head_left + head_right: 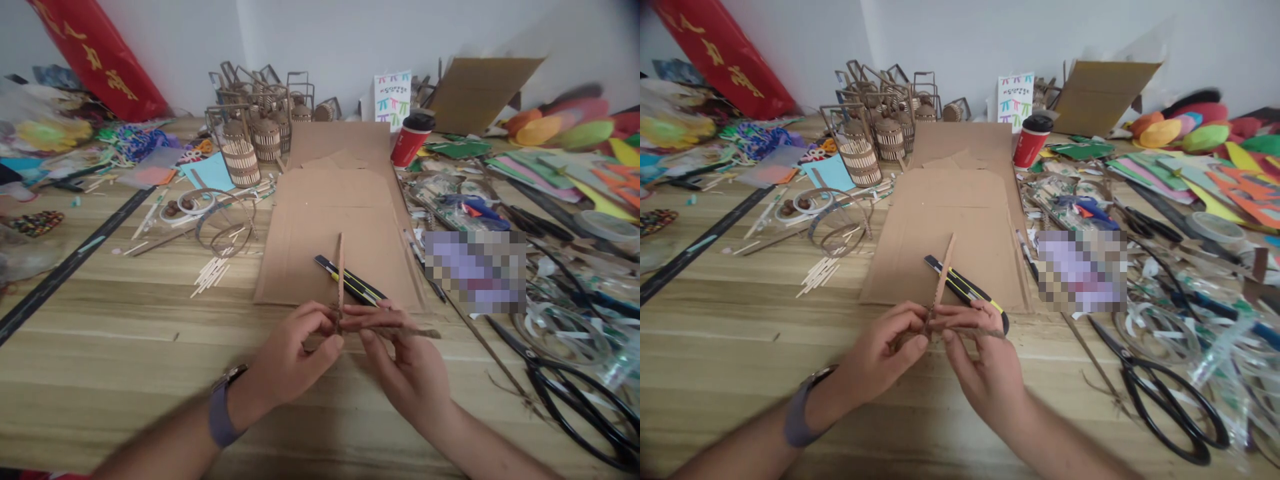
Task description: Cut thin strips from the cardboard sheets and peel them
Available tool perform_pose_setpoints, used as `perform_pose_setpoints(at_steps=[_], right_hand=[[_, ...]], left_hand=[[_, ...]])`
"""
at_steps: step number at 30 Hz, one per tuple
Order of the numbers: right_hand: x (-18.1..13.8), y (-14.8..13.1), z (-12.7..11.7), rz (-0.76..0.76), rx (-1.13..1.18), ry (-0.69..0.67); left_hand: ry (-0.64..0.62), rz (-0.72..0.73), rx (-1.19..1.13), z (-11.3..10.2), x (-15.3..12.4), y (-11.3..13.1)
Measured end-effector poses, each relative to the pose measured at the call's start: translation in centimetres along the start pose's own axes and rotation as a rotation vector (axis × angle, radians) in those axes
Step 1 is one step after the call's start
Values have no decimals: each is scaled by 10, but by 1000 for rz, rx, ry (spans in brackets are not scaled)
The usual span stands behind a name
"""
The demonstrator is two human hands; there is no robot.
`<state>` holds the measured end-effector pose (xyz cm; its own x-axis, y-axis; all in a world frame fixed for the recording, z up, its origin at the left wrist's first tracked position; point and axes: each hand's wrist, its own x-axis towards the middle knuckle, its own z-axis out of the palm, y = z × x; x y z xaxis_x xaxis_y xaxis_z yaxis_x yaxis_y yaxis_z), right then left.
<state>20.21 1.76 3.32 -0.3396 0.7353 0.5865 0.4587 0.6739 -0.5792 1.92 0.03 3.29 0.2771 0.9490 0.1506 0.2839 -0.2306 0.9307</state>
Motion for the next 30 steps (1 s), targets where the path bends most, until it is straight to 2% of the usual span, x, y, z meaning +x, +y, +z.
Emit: perform_pose_setpoints(at_steps=[9,18,24,30], right_hand=[[-1,3,2,-83,-27,-62],[1,3,-3,55,-6,1],[0,-1,0,-88,-27,-5],[0,1,2,-135,-75,-48]], left_hand=[[30,81,58,3,1,3],[-14,82,58,0,-1,5],[-2,10,48,0,1,4],[18,92,56,1,-1,3]])
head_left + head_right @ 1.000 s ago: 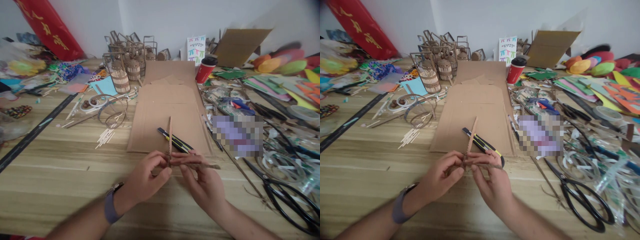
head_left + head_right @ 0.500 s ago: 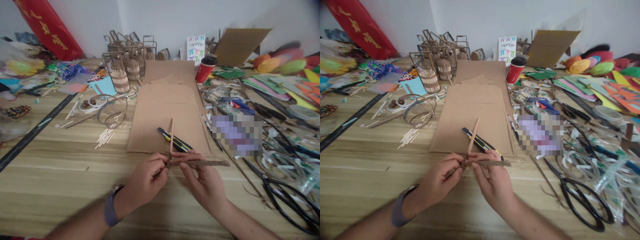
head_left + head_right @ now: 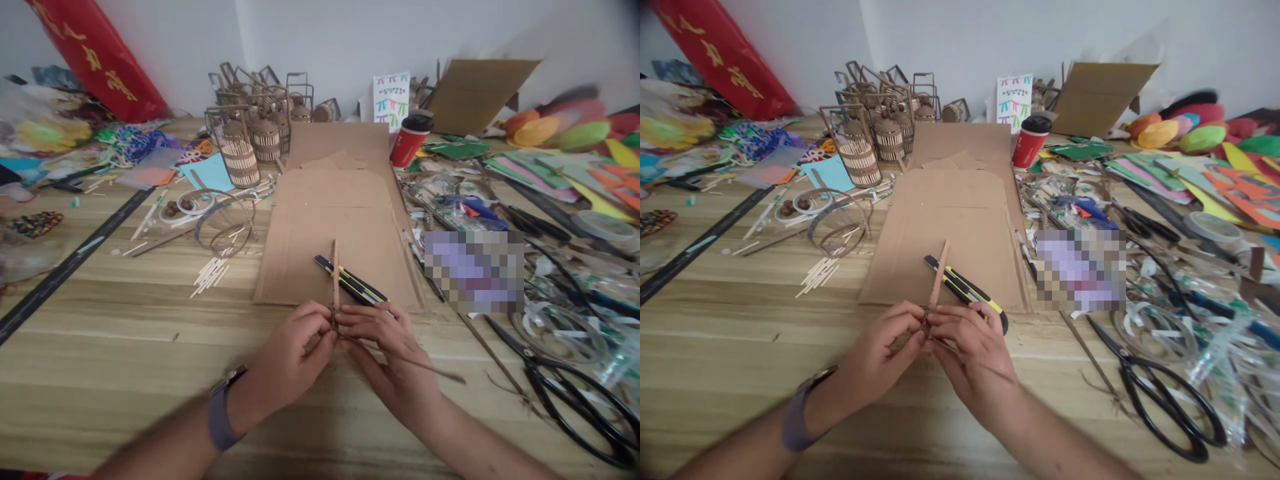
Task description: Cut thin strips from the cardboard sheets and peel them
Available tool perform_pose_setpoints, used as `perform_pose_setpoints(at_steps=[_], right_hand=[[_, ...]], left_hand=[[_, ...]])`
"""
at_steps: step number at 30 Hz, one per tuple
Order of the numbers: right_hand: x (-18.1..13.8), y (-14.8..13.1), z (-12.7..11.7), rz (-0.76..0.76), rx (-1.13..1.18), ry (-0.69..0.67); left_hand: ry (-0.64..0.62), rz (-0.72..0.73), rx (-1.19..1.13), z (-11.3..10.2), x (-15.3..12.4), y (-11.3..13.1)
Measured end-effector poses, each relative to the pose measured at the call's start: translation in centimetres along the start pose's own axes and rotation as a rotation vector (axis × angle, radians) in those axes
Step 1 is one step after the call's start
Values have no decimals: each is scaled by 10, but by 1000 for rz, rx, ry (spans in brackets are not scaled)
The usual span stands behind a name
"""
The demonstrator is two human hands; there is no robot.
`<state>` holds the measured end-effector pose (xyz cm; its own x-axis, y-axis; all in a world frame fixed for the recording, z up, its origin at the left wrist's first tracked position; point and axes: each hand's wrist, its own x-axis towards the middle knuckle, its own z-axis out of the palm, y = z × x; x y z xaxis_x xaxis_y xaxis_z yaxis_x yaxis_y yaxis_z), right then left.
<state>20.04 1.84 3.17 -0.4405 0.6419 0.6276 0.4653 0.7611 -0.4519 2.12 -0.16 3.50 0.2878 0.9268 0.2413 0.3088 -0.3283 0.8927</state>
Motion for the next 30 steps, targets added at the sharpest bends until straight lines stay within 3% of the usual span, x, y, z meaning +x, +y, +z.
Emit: perform_pose_setpoints(at_steps=[7,12,18,24,30], right_hand=[[1,2,-5,41,8,22],[3,2,-8,162,75,36],[1,-1,-3,20,70,47],[-1,1,0,-31,16,-19],[1,1,-4,6,7,5]], left_hand=[[12,18,4,0,0,1],[-23,19,-50,-3,2,1],[-28,-86,-36,-3,2,0],[-10,5,-36,-2,2,1],[-28,9,-42,-1,2,3]])
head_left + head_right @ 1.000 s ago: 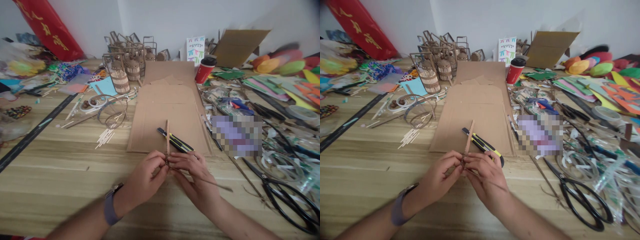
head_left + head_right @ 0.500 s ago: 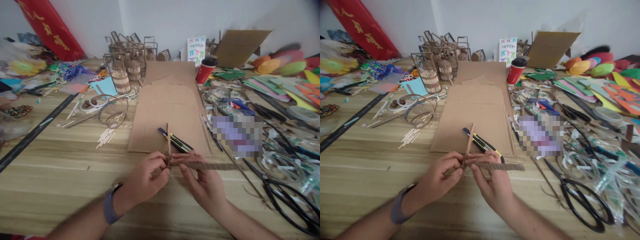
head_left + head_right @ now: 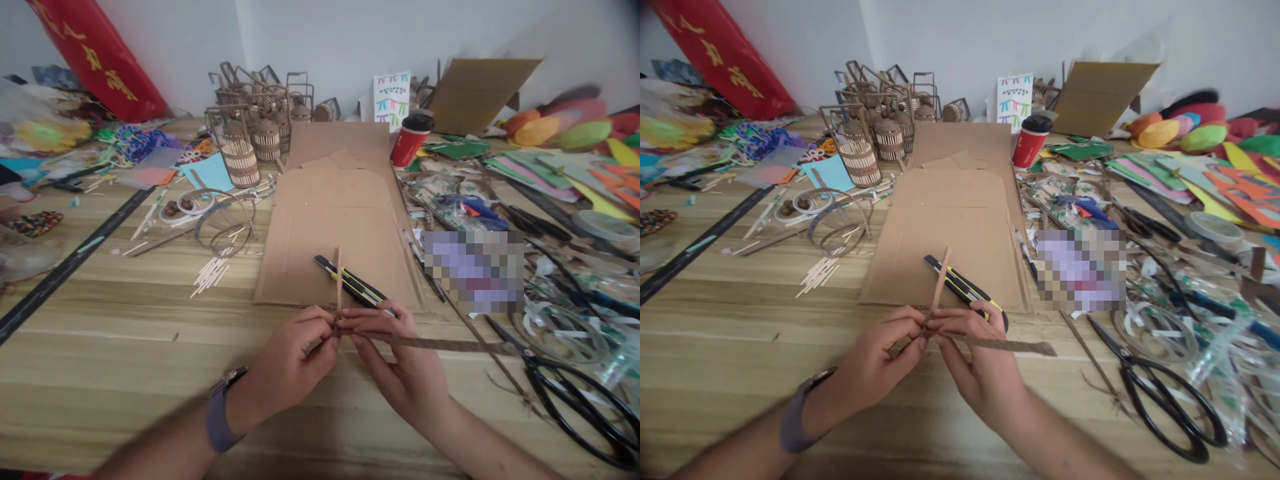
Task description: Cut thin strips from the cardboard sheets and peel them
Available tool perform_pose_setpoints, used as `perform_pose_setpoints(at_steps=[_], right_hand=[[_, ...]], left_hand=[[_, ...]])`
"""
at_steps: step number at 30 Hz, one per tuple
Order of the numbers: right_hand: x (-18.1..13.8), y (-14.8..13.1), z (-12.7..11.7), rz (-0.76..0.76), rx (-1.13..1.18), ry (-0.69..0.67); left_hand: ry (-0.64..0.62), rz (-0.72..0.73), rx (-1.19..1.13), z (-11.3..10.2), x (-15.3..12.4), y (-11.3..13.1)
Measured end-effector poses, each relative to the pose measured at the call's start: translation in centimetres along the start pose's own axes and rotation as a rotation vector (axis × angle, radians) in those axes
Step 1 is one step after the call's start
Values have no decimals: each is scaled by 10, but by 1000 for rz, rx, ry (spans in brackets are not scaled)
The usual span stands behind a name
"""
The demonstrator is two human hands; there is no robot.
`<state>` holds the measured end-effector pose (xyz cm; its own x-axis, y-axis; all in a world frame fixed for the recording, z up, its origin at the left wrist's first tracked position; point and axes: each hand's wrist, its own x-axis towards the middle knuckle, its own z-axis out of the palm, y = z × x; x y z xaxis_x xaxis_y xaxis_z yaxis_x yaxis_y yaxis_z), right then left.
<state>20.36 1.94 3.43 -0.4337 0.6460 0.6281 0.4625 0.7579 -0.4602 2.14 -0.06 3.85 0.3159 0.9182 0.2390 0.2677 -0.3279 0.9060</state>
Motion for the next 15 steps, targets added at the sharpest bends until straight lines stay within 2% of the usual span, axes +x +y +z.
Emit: perform_pose_setpoints(at_steps=[7,12,15], right_hand=[[-1,-1,-2,253,176,12],[0,-3,1,64,104,42],[0,-4,2,0,74,26]], left_hand=[[-60,14,-52,-4,1,1],[-41,-68,-55,-3,-1,-3],[-1,-60,-20,-2,-1,-4]])
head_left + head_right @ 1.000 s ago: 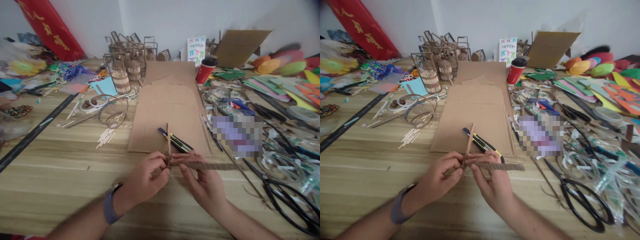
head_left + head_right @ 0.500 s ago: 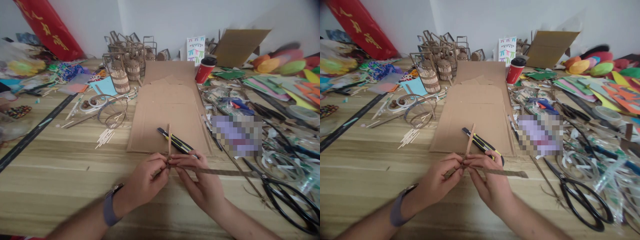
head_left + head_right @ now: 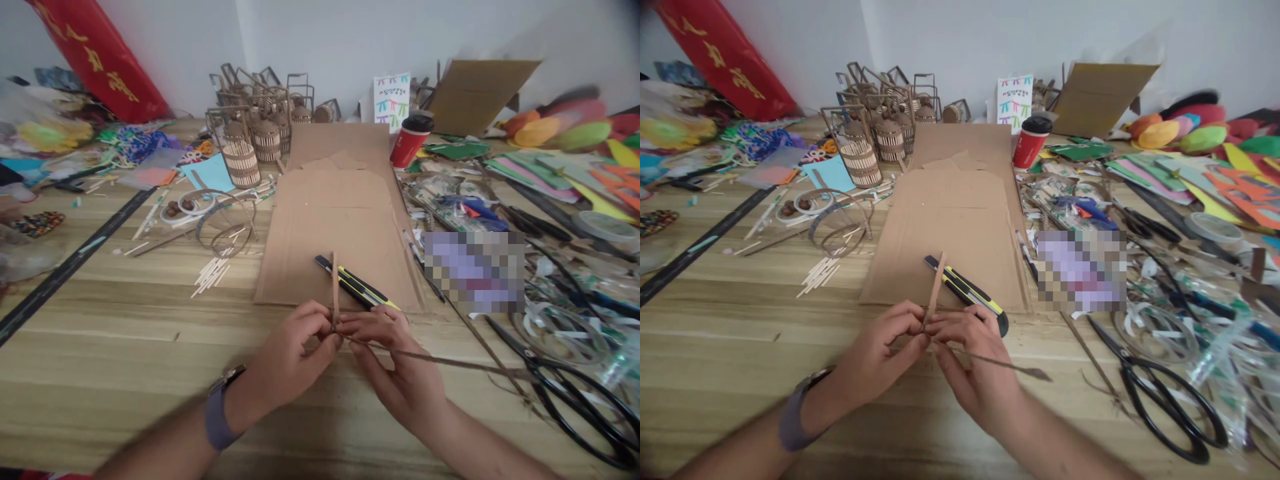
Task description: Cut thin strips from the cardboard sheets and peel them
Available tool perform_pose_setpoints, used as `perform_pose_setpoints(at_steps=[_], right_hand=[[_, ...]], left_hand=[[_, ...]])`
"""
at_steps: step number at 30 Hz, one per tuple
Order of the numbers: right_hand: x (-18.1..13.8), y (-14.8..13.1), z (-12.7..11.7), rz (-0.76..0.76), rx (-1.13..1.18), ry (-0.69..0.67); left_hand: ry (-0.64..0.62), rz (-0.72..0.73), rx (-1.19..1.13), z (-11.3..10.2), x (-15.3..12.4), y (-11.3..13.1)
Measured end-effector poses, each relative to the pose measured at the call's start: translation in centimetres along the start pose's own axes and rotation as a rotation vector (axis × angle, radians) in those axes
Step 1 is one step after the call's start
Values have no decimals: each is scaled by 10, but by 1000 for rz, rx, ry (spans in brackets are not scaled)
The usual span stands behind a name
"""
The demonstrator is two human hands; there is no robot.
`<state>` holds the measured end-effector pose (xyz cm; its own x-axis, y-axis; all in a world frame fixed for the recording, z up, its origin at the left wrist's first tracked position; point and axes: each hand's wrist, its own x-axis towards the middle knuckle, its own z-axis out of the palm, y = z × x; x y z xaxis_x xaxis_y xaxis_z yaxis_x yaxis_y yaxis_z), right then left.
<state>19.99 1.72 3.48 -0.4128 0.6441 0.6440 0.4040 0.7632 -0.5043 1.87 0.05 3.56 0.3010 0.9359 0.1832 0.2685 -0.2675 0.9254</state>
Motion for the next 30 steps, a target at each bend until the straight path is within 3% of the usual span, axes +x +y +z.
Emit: perform_pose_setpoints(at_steps=[7,12,18,23,30], right_hand=[[0,1,-1,-62,-54,-45],[2,-1,-6,34,-59,-30],[1,-1,-7,235,117,-18],[0,-3,-3,43,52,-3],[1,0,0,-52,-49,-45]], left_hand=[[16,68,6,1,-1,7],[1,61,3,-1,1,8],[-42,66,-7,-2,1,6],[-9,33,31,-1,-1,3],[14,67,52,1,-1,6]])
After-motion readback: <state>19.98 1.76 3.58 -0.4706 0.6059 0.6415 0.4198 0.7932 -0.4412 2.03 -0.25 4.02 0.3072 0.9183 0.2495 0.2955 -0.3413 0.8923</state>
